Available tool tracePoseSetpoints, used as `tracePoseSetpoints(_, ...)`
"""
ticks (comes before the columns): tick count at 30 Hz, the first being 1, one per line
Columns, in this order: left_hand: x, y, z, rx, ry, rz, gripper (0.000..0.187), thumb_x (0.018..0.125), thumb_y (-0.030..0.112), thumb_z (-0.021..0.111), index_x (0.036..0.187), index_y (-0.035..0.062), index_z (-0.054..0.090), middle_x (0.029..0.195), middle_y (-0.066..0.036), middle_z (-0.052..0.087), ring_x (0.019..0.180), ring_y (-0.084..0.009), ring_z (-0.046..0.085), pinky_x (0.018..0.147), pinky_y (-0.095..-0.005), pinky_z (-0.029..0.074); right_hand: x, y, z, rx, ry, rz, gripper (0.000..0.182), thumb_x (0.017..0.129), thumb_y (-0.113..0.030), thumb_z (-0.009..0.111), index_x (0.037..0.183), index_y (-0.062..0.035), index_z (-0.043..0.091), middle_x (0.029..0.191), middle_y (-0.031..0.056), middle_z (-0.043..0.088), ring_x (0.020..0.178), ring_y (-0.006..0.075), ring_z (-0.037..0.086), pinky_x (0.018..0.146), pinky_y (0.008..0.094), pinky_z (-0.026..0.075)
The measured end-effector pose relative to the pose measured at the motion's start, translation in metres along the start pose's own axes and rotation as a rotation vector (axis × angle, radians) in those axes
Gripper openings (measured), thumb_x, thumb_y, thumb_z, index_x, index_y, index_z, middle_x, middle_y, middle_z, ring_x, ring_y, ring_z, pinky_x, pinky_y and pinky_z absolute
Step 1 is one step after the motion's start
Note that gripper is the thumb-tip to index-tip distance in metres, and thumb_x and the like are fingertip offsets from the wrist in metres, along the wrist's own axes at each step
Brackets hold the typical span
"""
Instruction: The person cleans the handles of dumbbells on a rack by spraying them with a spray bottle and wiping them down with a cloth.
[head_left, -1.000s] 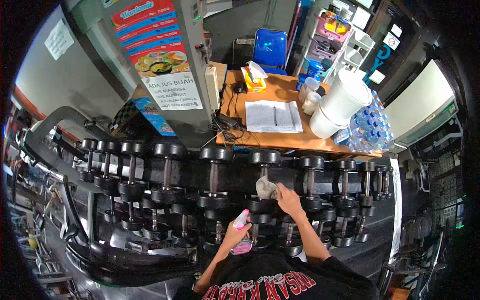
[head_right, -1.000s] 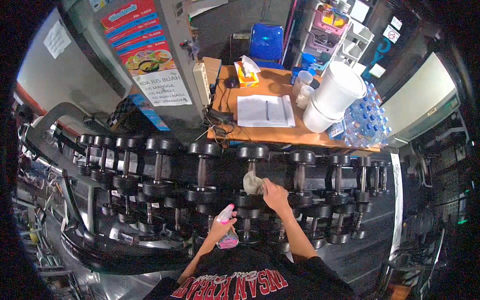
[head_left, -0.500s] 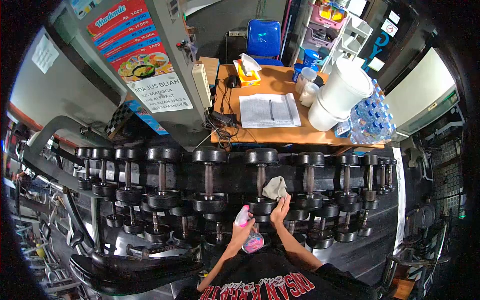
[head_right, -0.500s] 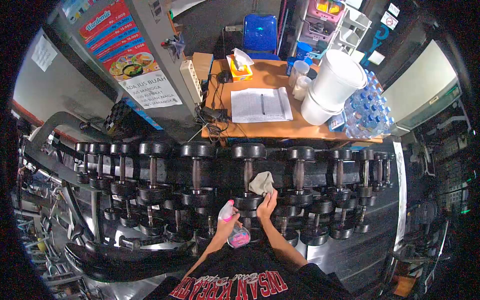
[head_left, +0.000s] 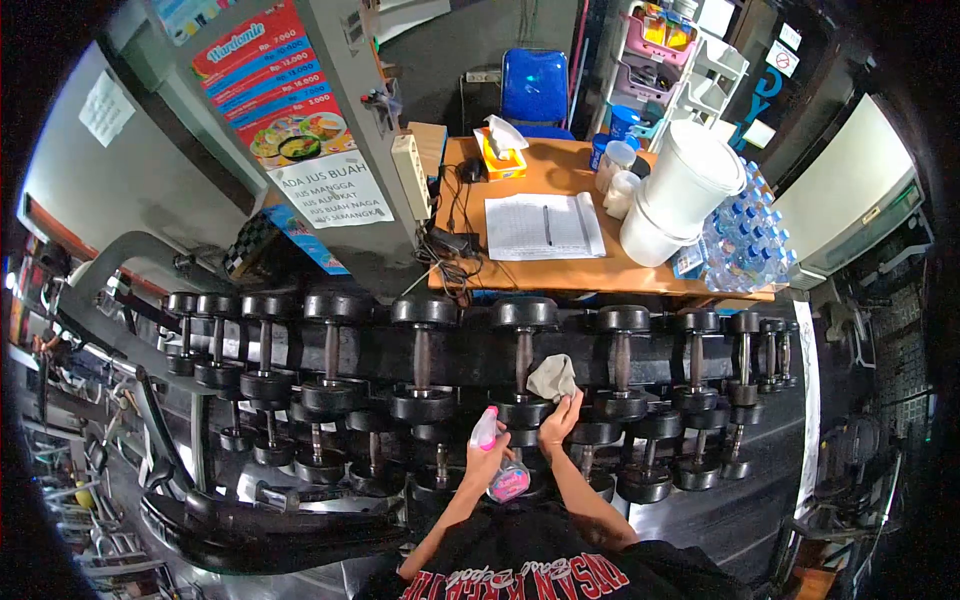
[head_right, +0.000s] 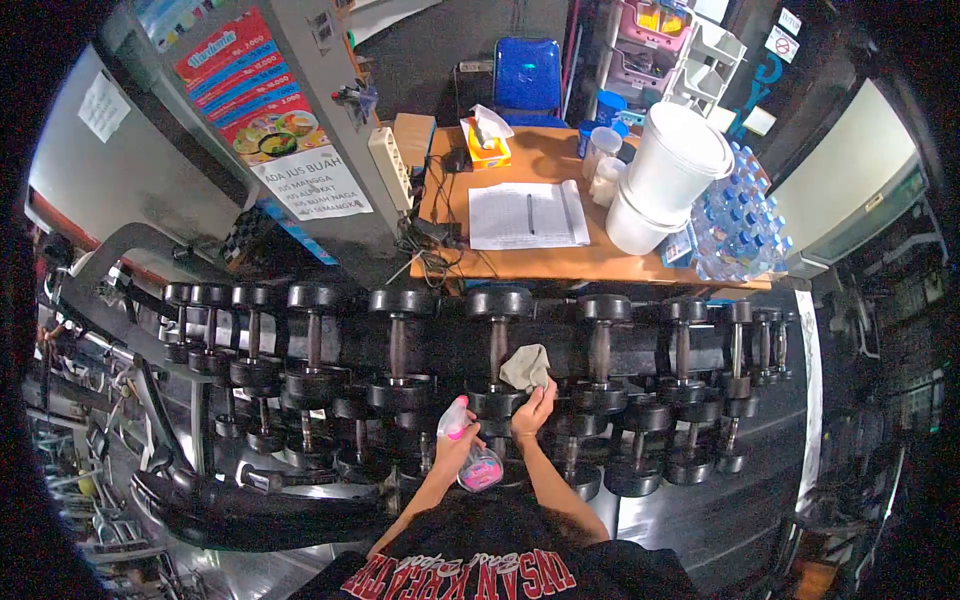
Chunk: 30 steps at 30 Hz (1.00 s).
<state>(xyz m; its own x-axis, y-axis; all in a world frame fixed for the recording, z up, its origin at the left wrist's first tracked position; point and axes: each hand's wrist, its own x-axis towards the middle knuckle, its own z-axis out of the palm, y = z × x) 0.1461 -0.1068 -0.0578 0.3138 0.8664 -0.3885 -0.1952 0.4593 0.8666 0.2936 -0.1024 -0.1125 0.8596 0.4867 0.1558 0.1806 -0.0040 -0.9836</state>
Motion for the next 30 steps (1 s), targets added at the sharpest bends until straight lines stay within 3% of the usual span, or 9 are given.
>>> tracePoseSetpoints(6, 0.004, 0.012, -0.003, 0.25, -0.047, 0.013, 0.045, 0.086, -0.004, 0.058, 0.128, 0.0038, 0.043, 0.1, -0.003, 0.051, 0.058, -0.015, 0.061, 0.049, -0.0292, 0.051, 0.006, 0.004, 0.009, -0.079, 0.022, -0.048, 0.028, 0.096, -0.017, 0.041, 0.113, 0.0015, 0.054, 0.099, 0.0202, 0.061, 0.092, 0.0323, 0.057, 0.081, 0.0378, 0.042)
tracePoseSetpoints(10, -0.001, 0.001, -0.006, 0.25, -0.058, 0.037, 0.035, 0.085, -0.003, 0.059, 0.119, 0.0011, 0.05, 0.099, -0.003, 0.054, 0.057, -0.0135, 0.06, 0.049, -0.0293, 0.051, 0.028, -0.023, -0.004, -0.087, -0.204, -0.006, 0.026, 0.094, -0.015, 0.047, 0.114, 0.0001, 0.055, 0.099, 0.0193, 0.063, 0.092, 0.0343, 0.06, 0.08, 0.0392, 0.046)
tracePoseSetpoints(12, -0.012, 0.005, -0.005, 0.217, -0.032, 0.111, 0.029, 0.085, -0.002, 0.06, 0.113, 0.0012, 0.052, 0.093, -0.004, 0.055, 0.055, -0.0128, 0.06, 0.049, -0.0292, 0.05, 0.041, -0.034, 0.002, -0.166, -0.193, -0.171, 0.026, 0.093, -0.014, 0.049, 0.114, 0.0, 0.055, 0.098, 0.0204, 0.063, 0.091, 0.0361, 0.061, 0.08, 0.0399, 0.047)
tracePoseSetpoints(14, -0.025, 0.011, -0.009, 0.296, -0.033, 0.154, 0.024, 0.085, -0.002, 0.06, 0.107, 0.0018, 0.054, 0.084, -0.004, 0.055, 0.054, -0.0119, 0.059, 0.049, -0.0289, 0.05, 0.052, -0.052, 0.013, -0.279, -0.353, -0.465, 0.026, 0.092, -0.011, 0.051, 0.115, 0.0006, 0.055, 0.102, 0.0228, 0.063, 0.093, 0.0375, 0.062, 0.079, 0.0375, 0.048)
tracePoseSetpoints(18, -0.046, 0.02, -0.017, 0.194, 0.021, 0.185, 0.018, 0.083, -0.003, 0.061, 0.1, 0.0012, 0.055, 0.075, -0.003, 0.056, 0.053, -0.0104, 0.058, 0.047, -0.027, 0.049, 0.046, -0.092, 0.047, -0.934, -1.139, -0.538, 0.026, 0.085, -0.015, 0.055, 0.108, -0.006, 0.059, 0.09, 0.0194, 0.067, 0.08, 0.0371, 0.066, 0.071, 0.0482, 0.051)
tracePoseSetpoints(20, -0.055, 0.022, -0.022, 0.203, 0.035, 0.207, 0.017, 0.084, -0.003, 0.061, 0.1, 0.0008, 0.055, 0.076, -0.004, 0.055, 0.053, -0.0105, 0.058, 0.047, -0.0271, 0.049, 0.034, -0.075, 0.072, -1.168, -1.265, -0.617, 0.029, 0.082, -0.019, 0.055, 0.108, -0.0083, 0.061, 0.089, 0.0191, 0.068, 0.082, 0.0334, 0.068, 0.071, 0.047, 0.052)
tracePoseSetpoints(26, -0.082, 0.039, -0.032, 0.163, 0.087, 0.347, 0.02, 0.084, -0.003, 0.061, 0.103, -0.0007, 0.055, 0.082, -0.005, 0.055, 0.053, -0.0107, 0.058, 0.049, -0.0278, 0.05, 0.049, -0.07, 0.094, -1.302, -1.457, -0.662, 0.031, 0.082, -0.022, 0.056, 0.11, -0.01, 0.063, 0.096, 0.0153, 0.069, 0.088, 0.033, 0.067, 0.073, 0.0467, 0.052)
tracePoseSetpoints(28, -0.086, 0.036, -0.039, 0.15, 0.102, 0.346, 0.019, 0.084, -0.004, 0.06, 0.103, -0.001, 0.055, 0.084, -0.005, 0.056, 0.054, -0.0105, 0.058, 0.05, -0.028, 0.051, 0.066, -0.074, 0.073, -0.958, -1.449, -0.68, 0.029, 0.085, -0.02, 0.053, 0.111, -0.0102, 0.061, 0.097, 0.0169, 0.068, 0.087, 0.0368, 0.065, 0.072, 0.0482, 0.051)
tracePoseSetpoints(30, -0.086, 0.033, -0.047, 0.303, 0.019, 0.382, 0.051, 0.085, -0.009, 0.055, 0.134, 0.0008, 0.045, 0.1, -0.004, 0.053, 0.057, -0.0116, 0.059, 0.052, -0.027, 0.05, 0.073, -0.106, 0.028, -0.806, -1.33, -0.512, 0.026, 0.089, -0.018, 0.048, 0.111, -0.0085, 0.058, 0.094, 0.0192, 0.066, 0.085, 0.0407, 0.062, 0.071, 0.05, 0.049)
